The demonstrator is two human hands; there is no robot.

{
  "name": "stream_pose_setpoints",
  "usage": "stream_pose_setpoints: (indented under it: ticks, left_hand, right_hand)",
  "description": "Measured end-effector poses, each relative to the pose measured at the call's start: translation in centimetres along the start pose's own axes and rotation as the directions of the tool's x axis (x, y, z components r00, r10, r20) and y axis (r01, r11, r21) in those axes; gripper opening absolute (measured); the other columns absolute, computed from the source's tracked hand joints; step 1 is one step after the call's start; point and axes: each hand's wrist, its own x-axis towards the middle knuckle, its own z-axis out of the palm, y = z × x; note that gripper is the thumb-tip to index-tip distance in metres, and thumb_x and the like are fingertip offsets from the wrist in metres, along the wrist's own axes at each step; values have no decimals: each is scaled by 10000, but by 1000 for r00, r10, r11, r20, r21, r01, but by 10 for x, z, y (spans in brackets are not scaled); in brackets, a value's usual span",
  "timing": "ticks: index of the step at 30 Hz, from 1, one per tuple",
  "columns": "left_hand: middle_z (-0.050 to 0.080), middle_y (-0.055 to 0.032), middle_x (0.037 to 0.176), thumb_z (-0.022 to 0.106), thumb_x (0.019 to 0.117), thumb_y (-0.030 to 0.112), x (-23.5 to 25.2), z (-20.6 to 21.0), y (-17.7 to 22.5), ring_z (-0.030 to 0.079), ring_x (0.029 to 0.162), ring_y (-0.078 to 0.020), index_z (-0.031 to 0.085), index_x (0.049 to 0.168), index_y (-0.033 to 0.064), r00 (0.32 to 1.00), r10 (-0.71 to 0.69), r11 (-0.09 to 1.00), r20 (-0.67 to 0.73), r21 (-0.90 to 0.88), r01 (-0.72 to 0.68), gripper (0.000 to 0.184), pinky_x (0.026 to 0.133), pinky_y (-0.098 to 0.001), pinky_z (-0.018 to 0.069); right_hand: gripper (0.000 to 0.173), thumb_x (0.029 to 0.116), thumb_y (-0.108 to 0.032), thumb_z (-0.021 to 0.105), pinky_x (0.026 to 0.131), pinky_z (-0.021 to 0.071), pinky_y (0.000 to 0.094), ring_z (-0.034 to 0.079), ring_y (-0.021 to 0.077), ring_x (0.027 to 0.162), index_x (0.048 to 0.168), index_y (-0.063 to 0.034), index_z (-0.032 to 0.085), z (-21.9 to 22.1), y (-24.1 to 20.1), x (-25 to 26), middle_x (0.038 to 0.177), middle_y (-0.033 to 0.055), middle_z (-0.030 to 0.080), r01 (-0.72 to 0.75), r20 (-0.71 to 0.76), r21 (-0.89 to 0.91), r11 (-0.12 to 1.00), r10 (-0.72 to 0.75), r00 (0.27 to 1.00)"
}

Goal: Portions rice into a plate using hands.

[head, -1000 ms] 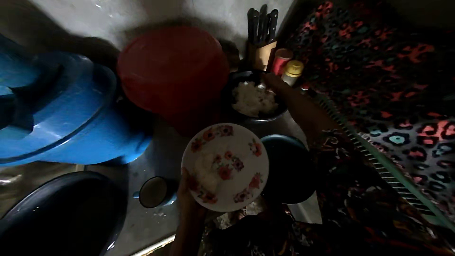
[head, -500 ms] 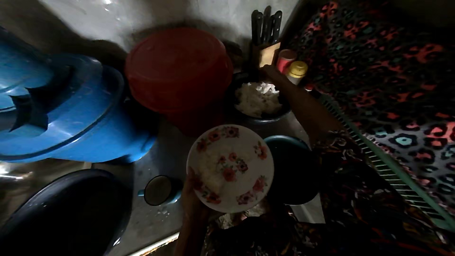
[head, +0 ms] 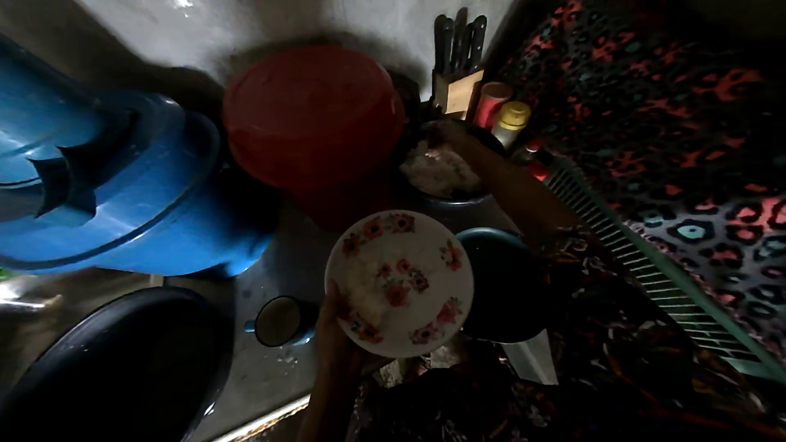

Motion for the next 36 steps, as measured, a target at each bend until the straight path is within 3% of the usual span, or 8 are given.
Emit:
stream_pose_setpoints:
  ticks: [2, 6, 12, 18, 26, 29, 32, 36]
  left_hand:
    - [751, -35, 936, 211, 1139, 293, 0, 1, 1, 747, 859, -112, 603, 1175, 82, 1000, -6, 1000, 23, -6, 6, 447, 746, -310, 647]
    - [746, -34, 929, 216, 1138, 289, 8, 0, 3, 742, 854, -109, 592, 1183, 77, 999, -27, 1000, 41, 3, 27, 434, 744, -309, 642]
    - [725, -33, 949, 279, 1125, 386, 30, 0, -6, 724, 850, -130, 604, 1216, 132, 990, -97, 993, 104, 82, 89, 423, 722, -324, 627]
    - [722, -25, 1067, 334, 1107, 458, 50, 5, -18, 716, 955, -135, 584, 1298, 173, 954, -152, 986, 259, 102, 130, 425, 804, -351, 624]
    - [715, -11, 1133, 323, 1080, 561, 55, 12, -29, 700, 1002, -121, 594, 1331, 193, 897, -189, 968, 399, 228, 102, 522, 848, -358, 615]
    - [703, 31, 1082, 314, 1076, 580, 60, 12, -32, 683, 957, -67, 602, 1307, 213, 899, -133, 951, 417, 308, -3, 521, 828, -322, 604]
    - [699, 33, 1091, 291, 1077, 588, 63, 10, -31, 673, 975, -62, 617, 1284, 199, 895, -84, 951, 438, 305, -60, 549, 866, -322, 588]
    - [682, 26, 1210, 266, 1096, 545, 67, 12, -20, 663, 1075, -67, 529, 1413, 205, 917, -34, 957, 397, 276, -84, 534, 937, -340, 578]
  right_hand:
    - [383, 964, -149, 681, 1032, 420, 687, 577, 481, 1242, 1293, 38, 631, -6, 24, -17, 1312, 293, 619, -40, -62, 9, 999, 40, 997]
    - [270, 979, -138, 660, 985, 449, 692, 607, 500, 1174, 1137, 80, 686, -1, 63, -50, 1209, 319, 649, -73, 40, -136, 988, 79, 996]
    - [358, 870, 46, 733, 1042, 413, 683, 578, 529, 1188, 1225, 40, 685, -16, 46, -110, 1239, 339, 630, 156, 28, -22, 987, -155, 987]
    - [211, 1025, -54, 552, 809, 611, 352, 708, 165, 843, 1185, 15, 671, -36, -47, -214, 1048, 143, 710, 273, -65, 416, 867, -271, 960]
    - [402, 1065, -217, 547, 973, 522, 442, 614, 248, 1176, 1437, -66, 559, 45, -93, -234, 1371, 165, 610, 87, 66, 599, 796, -157, 985]
    - [561, 973, -215, 706, 1070, 483, 485, 554, 297, 1307, 1475, -58, 508, 61, -109, -244, 1481, 191, 519, 244, 76, 537, 808, -334, 939]
    - [542, 873, -200, 754, 1000, 506, 503, 579, 329, 1234, 1363, -29, 598, 79, -110, -250, 1413, 216, 550, 467, -16, 462, 754, -520, 854]
    - [306, 958, -146, 665, 1080, 447, 540, 564, 374, 1266, 1239, -26, 686, 97, -101, -263, 1333, 220, 612, 580, 61, 291, 761, -619, 783]
